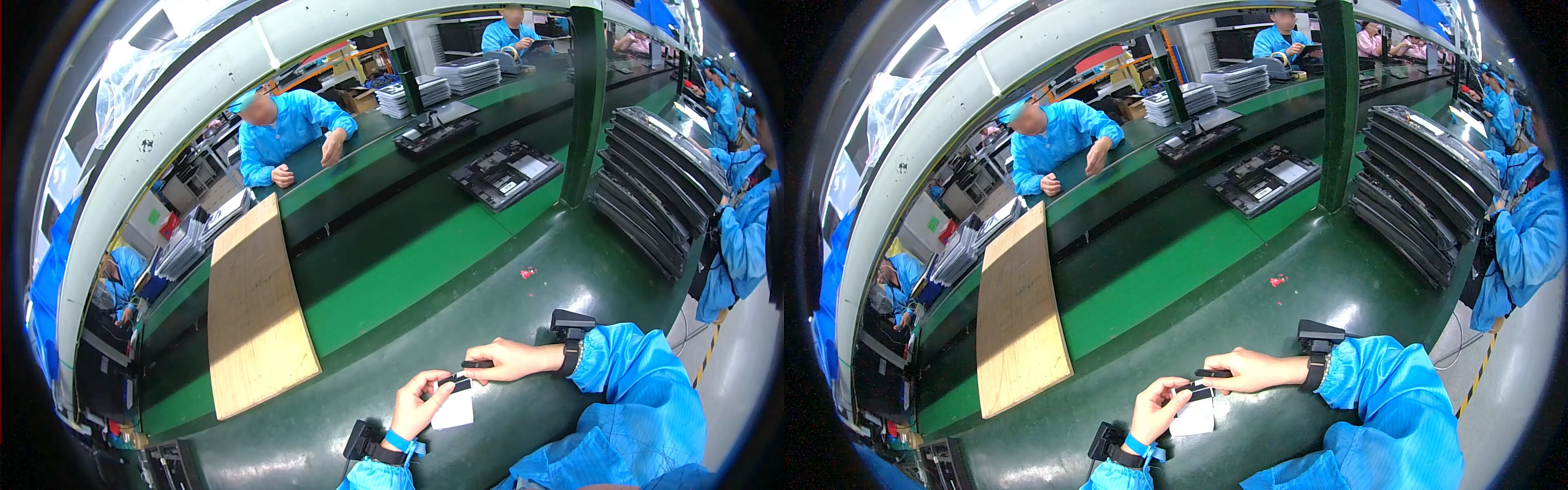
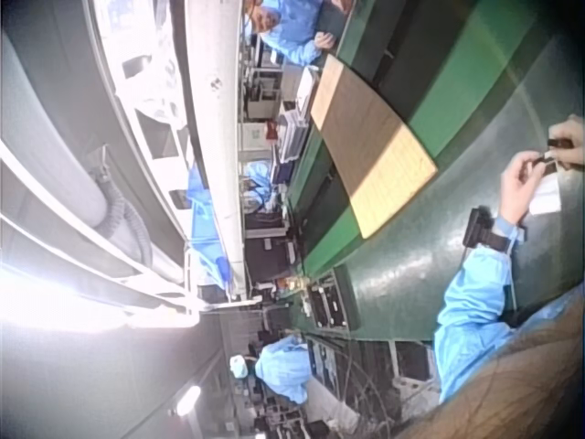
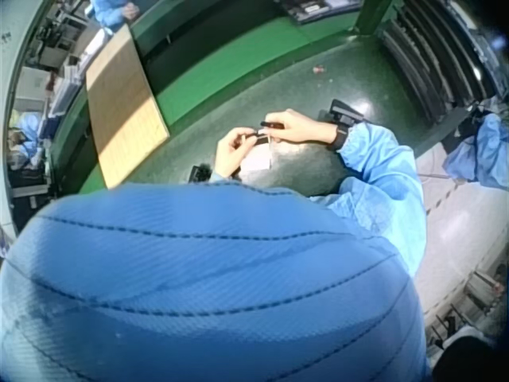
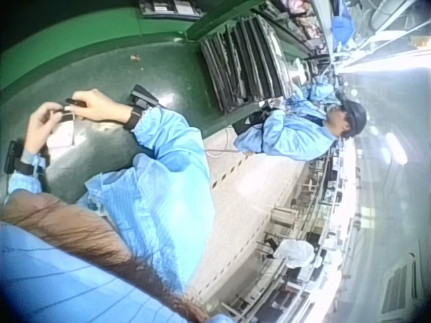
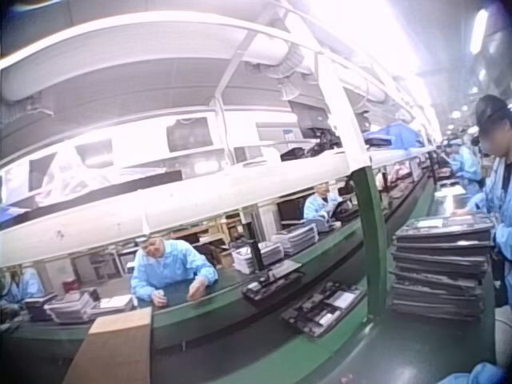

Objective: The person installs a laptop battery into a chassis and connects internal ribbon cables to the laptop motherboard using a precision tool and tweezers.

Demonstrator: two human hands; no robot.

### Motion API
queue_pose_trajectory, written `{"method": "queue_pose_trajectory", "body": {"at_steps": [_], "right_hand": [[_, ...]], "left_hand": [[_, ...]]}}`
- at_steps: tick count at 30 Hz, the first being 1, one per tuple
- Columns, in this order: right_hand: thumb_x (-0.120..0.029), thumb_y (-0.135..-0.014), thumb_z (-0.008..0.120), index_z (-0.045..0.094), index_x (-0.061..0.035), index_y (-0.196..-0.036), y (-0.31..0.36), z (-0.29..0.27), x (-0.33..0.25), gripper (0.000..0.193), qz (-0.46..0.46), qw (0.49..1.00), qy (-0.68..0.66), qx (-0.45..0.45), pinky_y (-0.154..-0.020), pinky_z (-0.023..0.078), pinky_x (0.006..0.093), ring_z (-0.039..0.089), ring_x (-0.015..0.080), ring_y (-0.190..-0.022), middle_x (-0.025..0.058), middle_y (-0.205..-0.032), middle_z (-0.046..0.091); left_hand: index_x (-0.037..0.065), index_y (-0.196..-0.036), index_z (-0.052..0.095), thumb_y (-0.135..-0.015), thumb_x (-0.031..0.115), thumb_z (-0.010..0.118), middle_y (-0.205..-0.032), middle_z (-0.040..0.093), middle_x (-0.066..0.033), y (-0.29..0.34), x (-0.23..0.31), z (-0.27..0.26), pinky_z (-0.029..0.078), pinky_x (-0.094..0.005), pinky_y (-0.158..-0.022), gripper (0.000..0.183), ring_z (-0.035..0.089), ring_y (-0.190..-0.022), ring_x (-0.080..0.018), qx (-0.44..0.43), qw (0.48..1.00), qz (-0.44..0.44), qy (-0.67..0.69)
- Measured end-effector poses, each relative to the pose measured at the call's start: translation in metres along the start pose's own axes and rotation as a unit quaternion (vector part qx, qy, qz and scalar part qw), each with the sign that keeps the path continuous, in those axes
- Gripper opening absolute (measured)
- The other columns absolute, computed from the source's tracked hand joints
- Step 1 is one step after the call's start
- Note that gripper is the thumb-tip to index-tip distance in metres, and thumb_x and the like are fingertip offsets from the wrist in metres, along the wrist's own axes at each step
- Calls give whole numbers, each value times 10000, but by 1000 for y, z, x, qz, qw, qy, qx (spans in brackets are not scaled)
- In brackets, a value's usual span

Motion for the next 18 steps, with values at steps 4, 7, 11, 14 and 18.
{"method": "queue_pose_trajectory", "body": {"at_steps": [4, 7, 11, 14, 18], "right_hand": [[-345, -893, 493, 528, -69, -859, 0, -1, -2, 280, -6, 1000, -2, 12, -478, 404, 286, 559, 131, -530, 22, -618, 610], [-319, -895, 486, 524, -71, -876, -1, 0, 4, 251, -12, 1000, -4, 11, -479, 397, 287, 543, 125, -526, 12, -624, 606], [-295, -893, 488, 520, -70, -878, 1, 4, 6, 228, -8, 999, -29, 17, -479, 395, 284, 534, 119, -520, 9, -621, 599], [-285, -883, 510, 536, -64, -890, -2, -3, 3, 223, -1, 999, -15, 29, -485, 400, 278, 540, 111, -534, 13, -623, 603], [-288, -882, 508, 550, -69, -915, -1, -3, 3, 225, 0, 999, -11, 39, -473, 393, 268, 536, 106, -522, 12, -622, 604]], "left_hand": [[34, -956, 635, -784, 120, 668, -826, 620, -8, 0, -3, 0, 459, -214, -658, 195, 538, -693, -62, -2, 1000, -6, 20], [33, -972, 628, -789, 117, 663, -811, 617, -9, -1, -4, -1, 458, -215, -651, 204, 535, -695, -57, -3, 1000, 6, 10], [25, -974, 621, -792, 119, 663, -789, 616, -6, 2, -5, -1, 458, -212, -638, 209, 538, -688, -53, 1, 1000, -8, 1], [3, -991, 576, -806, 51, 638, -785, 578, 13, -2, -1, -1, 420, -174, -605, 201, 516, -685, -36, 11, 999, -6, 33], [5, -969, 579, -803, 58, 644, -768, 568, 17, -1, -3, -1, 418, -174, -587, 186, 515, -670, -37, -1, 999, -27, 27]]}}
Point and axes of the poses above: each hand's wrist, its own y-axis away from the middle knuckle, its own z-axis out of the palm, x = y × z, the point moved 5 cm from there along -y, towards the middle knuckle
